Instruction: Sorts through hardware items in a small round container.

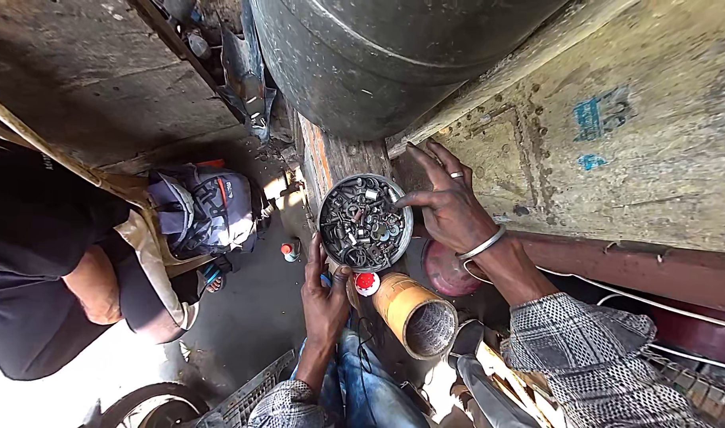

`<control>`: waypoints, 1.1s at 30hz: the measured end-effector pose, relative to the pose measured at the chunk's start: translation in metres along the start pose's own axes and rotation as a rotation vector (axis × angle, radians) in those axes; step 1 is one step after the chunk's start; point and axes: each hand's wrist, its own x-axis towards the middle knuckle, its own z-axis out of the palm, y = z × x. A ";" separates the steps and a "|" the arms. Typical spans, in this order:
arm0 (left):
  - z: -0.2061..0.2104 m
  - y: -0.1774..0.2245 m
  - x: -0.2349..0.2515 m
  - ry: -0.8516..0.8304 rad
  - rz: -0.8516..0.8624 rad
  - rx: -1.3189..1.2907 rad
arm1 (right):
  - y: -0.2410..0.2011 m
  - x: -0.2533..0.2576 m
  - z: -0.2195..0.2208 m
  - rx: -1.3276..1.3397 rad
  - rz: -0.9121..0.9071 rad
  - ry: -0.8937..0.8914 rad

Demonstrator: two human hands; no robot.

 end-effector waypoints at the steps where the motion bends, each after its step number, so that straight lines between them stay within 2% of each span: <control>1: 0.000 0.000 0.000 0.002 -0.008 0.001 | -0.004 -0.004 -0.003 -0.003 0.019 -0.008; 6: -0.001 -0.002 0.000 -0.002 -0.026 0.013 | -0.012 -0.021 -0.006 0.004 0.048 -0.054; 9: -0.002 -0.002 0.001 -0.014 -0.017 0.023 | -0.014 -0.027 0.001 -0.020 -0.035 -0.093; 14: -0.002 -0.001 0.001 -0.016 -0.017 0.024 | -0.022 -0.024 0.011 -0.181 -0.141 -0.272; 23: -0.003 -0.002 0.002 -0.020 -0.002 0.025 | 0.000 -0.007 -0.005 -0.009 0.034 -0.034; 28: -0.003 -0.003 0.001 -0.025 0.007 0.022 | -0.016 -0.020 -0.006 0.016 0.054 -0.050; 33: -0.003 -0.004 0.002 -0.017 0.007 0.026 | -0.029 -0.026 0.009 -0.060 -0.112 -0.195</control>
